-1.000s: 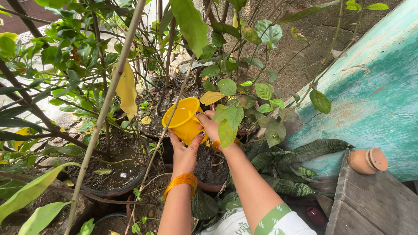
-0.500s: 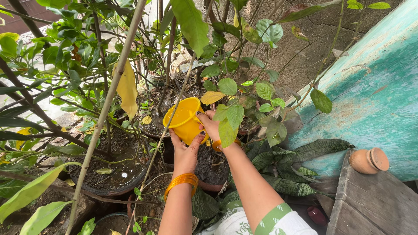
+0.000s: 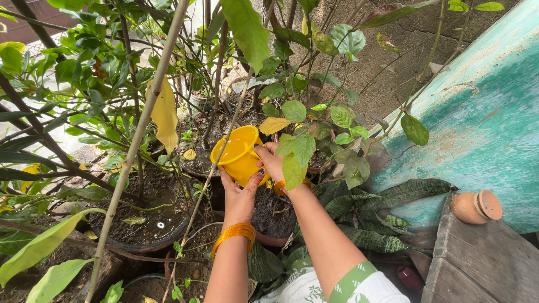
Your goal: The person waters several potted plants on a balcony using a small yellow mug filled with water from a green bucket.
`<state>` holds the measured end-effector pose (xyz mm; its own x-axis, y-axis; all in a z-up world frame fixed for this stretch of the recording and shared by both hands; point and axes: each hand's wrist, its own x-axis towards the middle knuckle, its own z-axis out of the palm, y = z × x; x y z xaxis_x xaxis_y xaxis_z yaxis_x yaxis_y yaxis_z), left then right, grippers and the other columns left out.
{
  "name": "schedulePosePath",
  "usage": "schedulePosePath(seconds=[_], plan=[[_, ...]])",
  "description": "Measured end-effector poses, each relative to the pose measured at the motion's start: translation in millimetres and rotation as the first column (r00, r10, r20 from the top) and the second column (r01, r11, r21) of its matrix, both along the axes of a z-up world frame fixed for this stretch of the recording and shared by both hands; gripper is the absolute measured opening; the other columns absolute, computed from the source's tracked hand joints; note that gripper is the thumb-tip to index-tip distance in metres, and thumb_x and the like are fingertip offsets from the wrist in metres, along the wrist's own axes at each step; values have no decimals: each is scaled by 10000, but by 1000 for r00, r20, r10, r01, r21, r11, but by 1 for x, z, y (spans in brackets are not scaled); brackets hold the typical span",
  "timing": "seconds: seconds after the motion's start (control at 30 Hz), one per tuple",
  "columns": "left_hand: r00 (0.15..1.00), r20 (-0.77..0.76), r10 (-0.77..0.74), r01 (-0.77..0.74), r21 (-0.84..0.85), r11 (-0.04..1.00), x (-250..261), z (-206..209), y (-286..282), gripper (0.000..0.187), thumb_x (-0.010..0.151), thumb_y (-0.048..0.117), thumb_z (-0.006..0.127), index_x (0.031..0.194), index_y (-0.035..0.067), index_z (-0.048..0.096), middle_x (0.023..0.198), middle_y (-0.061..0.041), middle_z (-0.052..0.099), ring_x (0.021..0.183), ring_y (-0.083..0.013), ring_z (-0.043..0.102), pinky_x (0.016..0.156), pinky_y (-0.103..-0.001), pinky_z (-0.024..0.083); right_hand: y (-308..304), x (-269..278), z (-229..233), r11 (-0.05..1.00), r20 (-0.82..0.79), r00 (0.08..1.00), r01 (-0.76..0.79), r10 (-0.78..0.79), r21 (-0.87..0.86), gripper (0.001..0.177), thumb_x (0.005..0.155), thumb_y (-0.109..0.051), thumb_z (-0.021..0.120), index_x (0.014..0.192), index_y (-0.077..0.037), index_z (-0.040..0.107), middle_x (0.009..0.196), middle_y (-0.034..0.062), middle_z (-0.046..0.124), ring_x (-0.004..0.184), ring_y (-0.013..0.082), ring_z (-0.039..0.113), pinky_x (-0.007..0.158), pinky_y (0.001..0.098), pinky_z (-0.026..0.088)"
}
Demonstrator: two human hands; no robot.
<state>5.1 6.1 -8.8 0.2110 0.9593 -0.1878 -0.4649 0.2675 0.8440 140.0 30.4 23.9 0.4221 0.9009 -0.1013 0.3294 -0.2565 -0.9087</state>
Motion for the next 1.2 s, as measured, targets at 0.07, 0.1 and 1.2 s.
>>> schedulePosePath(seconds=[0.07, 0.1, 1.2], plan=[[1000, -29, -4, 4, -14, 1000, -1, 1, -1, 1180, 784, 141, 807, 1628, 47, -12, 1502, -144, 481, 1348, -234, 533, 1092, -344, 442, -2, 0, 1, 1000, 8, 1000, 10, -10, -22, 357, 951, -327, 657, 733, -45, 674, 632, 11, 622, 587, 91, 531, 580, 260, 445], [999, -44, -6, 5, -20, 1000, -1, 1, -1, 1177, 787, 138, 805, 1628, 47, -13, 1506, -142, 478, 1353, -231, 531, 1095, -343, 439, -2, -1, 2, 999, 12, 1000, 15, -14, -33, 357, 947, -325, 657, 728, -43, 668, 630, 9, 617, 589, 92, 527, 567, 269, 437], [1000, 0, 25, -25, -33, 999, -3, -3, -4, 1085, 836, 122, 781, 1634, 50, 49, 1445, -180, 535, 1300, -248, 573, 1085, -342, 457, -1, -1, -15, 998, 101, 995, -3, -3, 55, 365, 926, -343, 673, 755, -22, 684, 612, 25, 643, 541, 107, 578, 507, 285, 444]])
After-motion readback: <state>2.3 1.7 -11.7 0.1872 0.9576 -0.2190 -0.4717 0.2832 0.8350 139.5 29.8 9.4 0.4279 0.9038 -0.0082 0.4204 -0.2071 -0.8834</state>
